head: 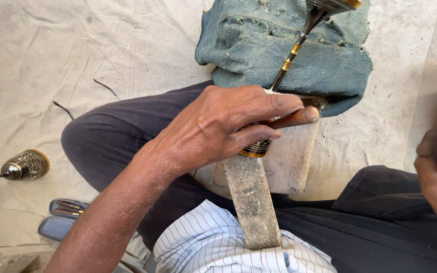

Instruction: The person sits cross-legged holding an engraved brass vessel against a stone anvil on their lap. They position a small punch on the vessel's surface with one hand and strike it repeatedly with a wooden mallet held in the other hand, repositioning the punch around the decorated band to work the metal surface.

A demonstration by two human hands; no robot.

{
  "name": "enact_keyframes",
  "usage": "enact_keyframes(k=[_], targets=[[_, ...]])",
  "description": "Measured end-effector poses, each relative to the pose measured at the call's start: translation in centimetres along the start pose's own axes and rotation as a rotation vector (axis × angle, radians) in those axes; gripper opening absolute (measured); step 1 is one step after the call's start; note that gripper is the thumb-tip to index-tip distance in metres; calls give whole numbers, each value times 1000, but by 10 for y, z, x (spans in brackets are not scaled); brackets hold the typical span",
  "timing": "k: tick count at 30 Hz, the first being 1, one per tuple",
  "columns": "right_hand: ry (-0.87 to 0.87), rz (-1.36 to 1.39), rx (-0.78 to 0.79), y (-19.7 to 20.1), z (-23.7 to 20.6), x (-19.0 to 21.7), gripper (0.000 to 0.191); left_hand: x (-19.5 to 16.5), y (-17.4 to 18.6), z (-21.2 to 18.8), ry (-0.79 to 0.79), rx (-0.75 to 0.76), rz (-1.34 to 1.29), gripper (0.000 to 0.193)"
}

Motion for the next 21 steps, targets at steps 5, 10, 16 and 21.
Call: enact_keyframes(k=[5, 10, 16, 21], targets=[[-18, -159, -55, 9, 4, 31, 12, 0, 1, 1, 3, 22, -13, 53], [-36, -18, -61, 21, -4, 22, 7, -5, -4, -3, 14, -108, 51, 46], [9, 219, 29, 0, 13, -67, 19, -5, -13, 3, 66, -166, 16, 49], [317, -94, -47, -6, 25, -85, 13, -9, -21, 8, 205, -152, 12, 56]])
Point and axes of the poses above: each hand's wrist, its own z-axis towards the middle knuckle, its own y-axis out of the back of the hand, x = y × z, the point moved 1 cm from there along z, towards the middle knuckle, and after that the axes turned 2 degrees about x, right-handed, at the moved point
